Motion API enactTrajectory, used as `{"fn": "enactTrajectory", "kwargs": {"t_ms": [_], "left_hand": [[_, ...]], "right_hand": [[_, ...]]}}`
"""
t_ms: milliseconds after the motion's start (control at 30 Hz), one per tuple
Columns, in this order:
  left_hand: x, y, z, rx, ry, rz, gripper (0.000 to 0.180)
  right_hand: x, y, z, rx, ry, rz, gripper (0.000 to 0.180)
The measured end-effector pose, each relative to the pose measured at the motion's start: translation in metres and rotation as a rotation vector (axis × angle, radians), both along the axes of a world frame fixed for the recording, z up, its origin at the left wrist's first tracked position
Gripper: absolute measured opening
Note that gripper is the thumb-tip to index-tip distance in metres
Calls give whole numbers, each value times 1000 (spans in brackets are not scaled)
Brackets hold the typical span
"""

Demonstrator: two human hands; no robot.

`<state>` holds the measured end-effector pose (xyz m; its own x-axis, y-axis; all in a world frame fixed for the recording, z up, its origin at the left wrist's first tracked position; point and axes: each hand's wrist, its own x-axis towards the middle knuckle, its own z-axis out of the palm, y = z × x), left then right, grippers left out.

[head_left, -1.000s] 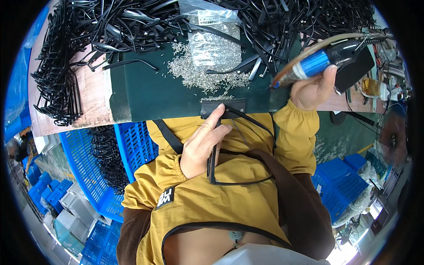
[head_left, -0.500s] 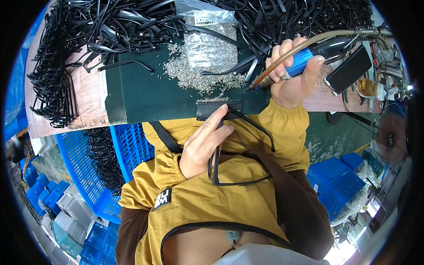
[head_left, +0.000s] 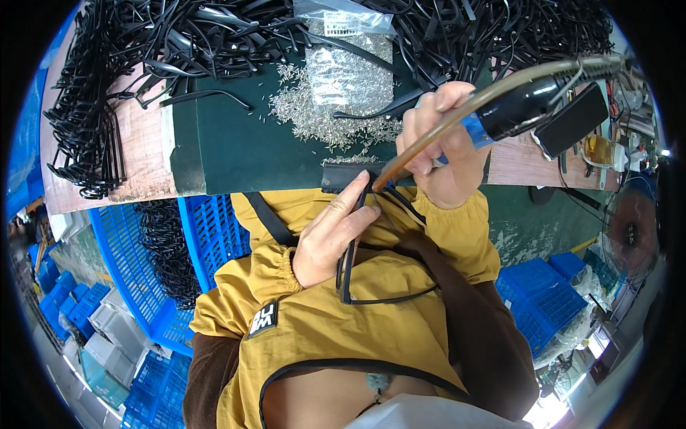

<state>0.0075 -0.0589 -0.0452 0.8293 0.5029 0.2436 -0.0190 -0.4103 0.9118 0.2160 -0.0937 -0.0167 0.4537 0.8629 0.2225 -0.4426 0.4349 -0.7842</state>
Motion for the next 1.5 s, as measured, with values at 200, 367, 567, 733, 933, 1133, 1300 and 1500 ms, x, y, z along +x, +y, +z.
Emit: {"fn": "enactTrajectory", "kwargs": {"t_ms": [200, 367, 567, 733, 933, 1133, 1300, 1500], "left_hand": [[0, -1, -6, 2, -32, 7, 31], [1, -1, -2, -4, -13, 27, 26], [2, 6, 6, 183, 34, -44, 25], [2, 5, 1, 53, 5, -15, 25], [1, 3, 1, 46, 8, -13, 26], [1, 6, 3, 59, 6, -15, 26], [2, 7, 2, 74, 18, -17, 25], [4, 7, 3, 74, -4, -1, 23]], "right_hand": [[-2, 2, 4, -76, 24, -46, 23], [-6, -2, 4, -101, 81, -68, 22], [-12, 2, 1, -97, 20, -88, 20], [-6, -1, 3, -18, 206, -146, 27], [-6, -3, 3, -46, 115, -118, 29], [7, 6, 4, -95, 157, -419, 14], [6, 11, 0, -101, -4, -312, 10], [8, 0, 6, -57, 189, -216, 14]]}}
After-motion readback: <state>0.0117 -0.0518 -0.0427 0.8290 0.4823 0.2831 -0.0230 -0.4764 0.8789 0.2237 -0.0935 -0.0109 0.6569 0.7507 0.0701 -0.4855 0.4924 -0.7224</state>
